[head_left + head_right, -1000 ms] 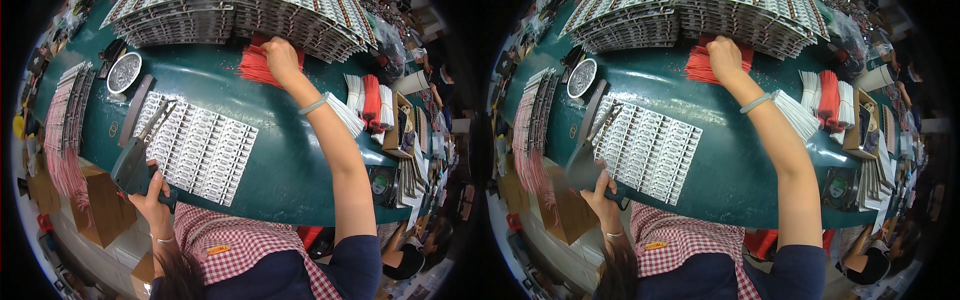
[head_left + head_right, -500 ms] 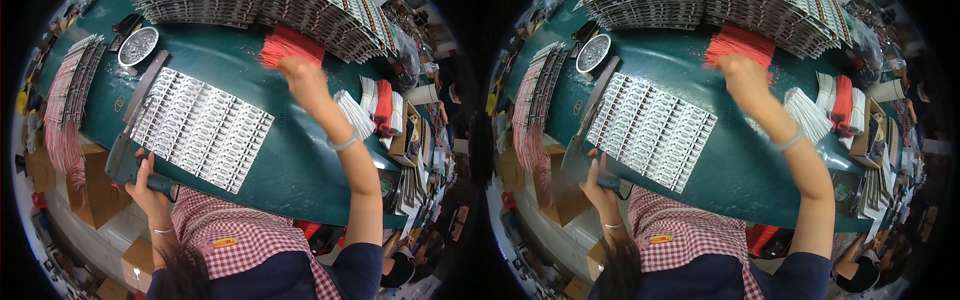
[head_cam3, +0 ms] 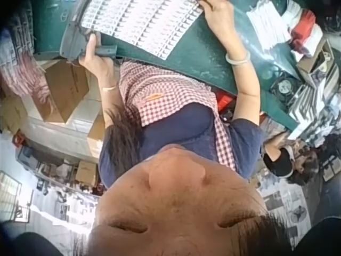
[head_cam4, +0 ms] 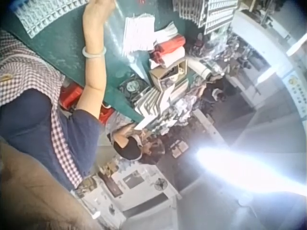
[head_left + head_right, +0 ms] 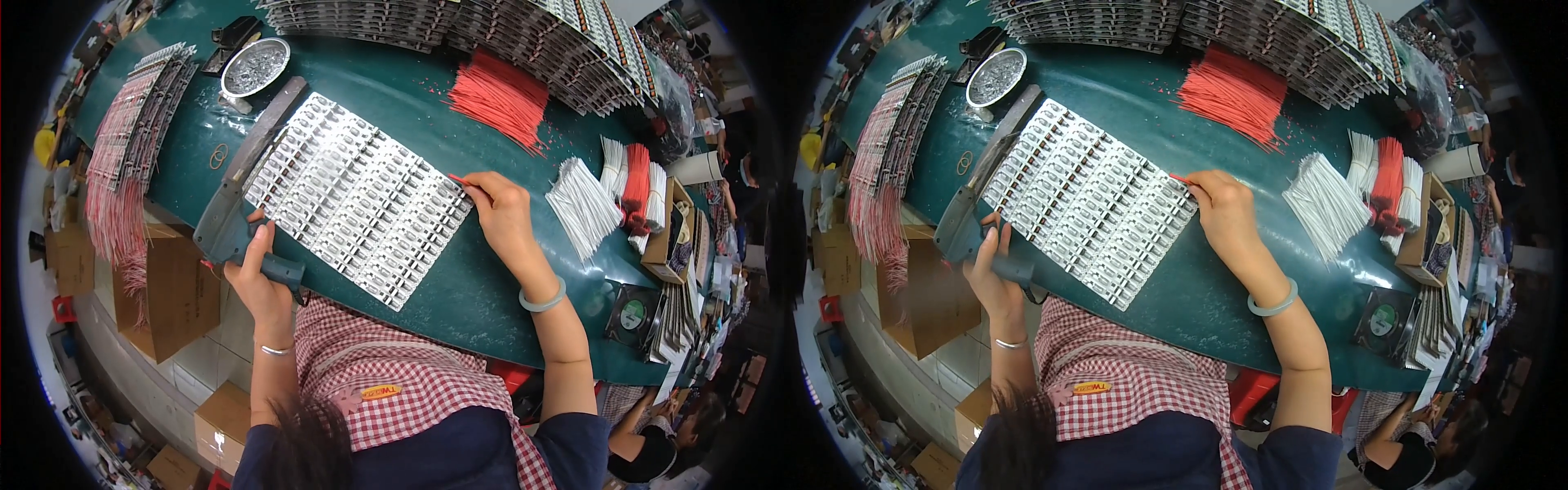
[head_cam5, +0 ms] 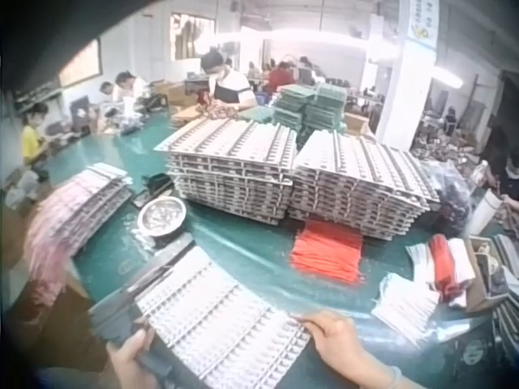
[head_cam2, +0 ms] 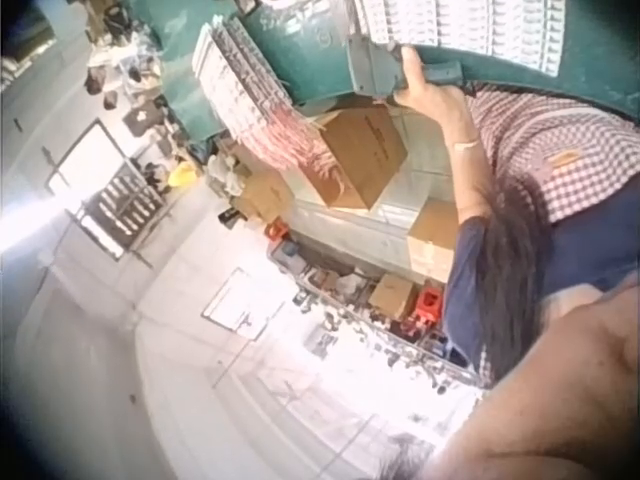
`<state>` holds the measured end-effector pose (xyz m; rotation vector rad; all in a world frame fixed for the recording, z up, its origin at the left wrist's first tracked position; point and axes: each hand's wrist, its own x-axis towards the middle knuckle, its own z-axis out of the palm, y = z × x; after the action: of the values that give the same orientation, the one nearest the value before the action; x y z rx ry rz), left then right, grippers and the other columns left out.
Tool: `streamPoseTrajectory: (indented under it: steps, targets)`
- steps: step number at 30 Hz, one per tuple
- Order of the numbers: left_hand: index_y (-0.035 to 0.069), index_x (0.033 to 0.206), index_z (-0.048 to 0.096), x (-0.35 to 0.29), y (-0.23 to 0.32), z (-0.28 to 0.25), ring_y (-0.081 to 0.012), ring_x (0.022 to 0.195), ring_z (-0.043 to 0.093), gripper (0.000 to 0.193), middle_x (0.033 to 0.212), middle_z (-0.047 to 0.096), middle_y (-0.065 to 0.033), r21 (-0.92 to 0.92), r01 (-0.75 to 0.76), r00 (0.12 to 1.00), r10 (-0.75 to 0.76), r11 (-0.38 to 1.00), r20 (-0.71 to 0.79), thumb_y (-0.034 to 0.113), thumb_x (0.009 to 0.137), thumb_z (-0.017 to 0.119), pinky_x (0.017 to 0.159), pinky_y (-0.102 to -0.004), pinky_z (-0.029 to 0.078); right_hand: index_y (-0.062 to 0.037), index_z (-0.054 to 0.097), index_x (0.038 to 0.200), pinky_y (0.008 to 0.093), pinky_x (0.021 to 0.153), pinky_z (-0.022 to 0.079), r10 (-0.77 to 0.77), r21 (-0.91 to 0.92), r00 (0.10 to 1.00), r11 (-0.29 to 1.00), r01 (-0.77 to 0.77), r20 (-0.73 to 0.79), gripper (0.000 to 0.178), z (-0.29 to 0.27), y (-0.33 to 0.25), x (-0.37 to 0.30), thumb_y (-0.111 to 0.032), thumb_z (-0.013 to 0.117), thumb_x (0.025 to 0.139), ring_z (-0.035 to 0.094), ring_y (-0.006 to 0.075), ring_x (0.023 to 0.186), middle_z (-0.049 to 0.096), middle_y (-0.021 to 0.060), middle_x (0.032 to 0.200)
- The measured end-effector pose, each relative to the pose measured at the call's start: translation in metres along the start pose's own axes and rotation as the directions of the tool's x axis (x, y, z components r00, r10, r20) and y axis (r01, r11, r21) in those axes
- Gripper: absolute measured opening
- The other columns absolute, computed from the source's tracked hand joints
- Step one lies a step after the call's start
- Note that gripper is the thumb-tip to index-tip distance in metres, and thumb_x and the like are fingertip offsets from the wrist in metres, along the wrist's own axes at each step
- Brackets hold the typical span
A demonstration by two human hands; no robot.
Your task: The person solders wires onto a component board using a soldering gun, moves the finished board to a stack, positions a new board on the table, and inserts wires into the slots before soldering them with the tool.
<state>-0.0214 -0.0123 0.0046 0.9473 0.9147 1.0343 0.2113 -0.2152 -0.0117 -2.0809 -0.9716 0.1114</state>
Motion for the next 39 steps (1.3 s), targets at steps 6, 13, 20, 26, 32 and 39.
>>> streamPoseTrajectory:
  steps: [6,13,20,26,32,39]
  targets:
    - [-0.006,0.12,0.056,0.011,-0.002,0.008,-0.0203,0.102,0.062,0.035,0.113,0.063,-0.0132,0.034,-0.032,0.999,0.03,0.999,0.034,0.0,0.087,0.064,0.093,-0.0365,0.053,0.0,0.069,0.091,0.0403,0.069,0.051,-0.022,-0.1,1.0,0.995,0.02,-0.018,0.01,-0.013,-0.002,-0.005,0.0,0.068,0.081,0.064,0.0332,0.078,0.066,0.0149,0.084]
    - [-0.007,0.123,0.053,0.001,0.002,0.01,-0.0224,0.103,0.061,0.038,0.113,0.061,-0.0164,0.016,-0.081,0.996,0.08,0.997,0.041,-0.002,0.086,0.062,0.094,-0.0415,0.055,-0.0018,0.061,0.066,0.0343,0.059,0.047,-0.265,-0.787,0.895,0.429,0.443,0.359,0.006,-0.072,-0.044,-0.001,-0.006,0.064,0.062,0.054,0.0241,0.073,0.05,0.0074,0.069]
    - [-0.005,0.129,0.049,-0.045,0.014,0.037,-0.0261,0.107,0.06,0.049,0.112,0.061,-0.0161,0.087,-0.055,0.952,0.026,0.995,0.304,-0.003,0.082,0.062,0.085,-0.0399,0.057,-0.0062,0.061,0.053,0.0291,0.057,0.045,-0.129,-0.783,0.833,0.289,0.551,0.538,0.01,-0.036,-0.018,-0.013,-0.012,0.067,0.057,0.055,0.0209,0.076,0.052,0.0058,0.07]
    - [-0.005,0.129,0.048,-0.063,0.02,0.023,-0.0183,0.069,0.06,0.05,0.11,0.063,-0.0202,0.149,0.022,0.926,-0.076,0.989,0.369,-0.004,0.081,0.063,0.056,-0.0294,0.051,-0.0031,0.068,0.08,0.0339,0.061,0.049,-0.184,-0.704,0.888,0.551,0.448,0.421,0.016,-0.05,-0.016,-0.024,-0.004,0.066,0.065,0.056,0.0243,0.075,0.055,0.0096,0.074]
    - [-0.004,0.119,0.06,-0.081,0.012,0.032,-0.0123,0.071,0.06,0.039,0.105,0.067,-0.0126,0.362,0.175,0.805,-0.345,0.916,0.483,-0.002,0.082,0.071,0.061,-0.025,0.049,-0.0005,0.068,0.091,0.0359,0.067,0.051,-0.243,-0.313,0.969,0.925,0.217,-0.047,0.02,-0.024,0.011,-0.047,0.005,0.067,0.072,0.06,0.0243,0.078,0.061,0.0083,0.084]
    - [-0.004,0.107,0.065,-0.089,-0.003,0.043,-0.0113,0.069,0.06,0.027,0.091,0.069,-0.007,0.57,-0.107,0.778,-0.288,0.815,0.558,0.001,0.082,0.073,0.061,-0.0251,0.049,0.0018,0.068,0.095,0.0325,0.059,0.051,-0.311,-0.38,0.944,0.891,0.249,-0.11,0.026,-0.013,0.019,-0.05,0.004,0.067,0.069,0.061,0.0227,0.074,0.064,0.009,0.087]
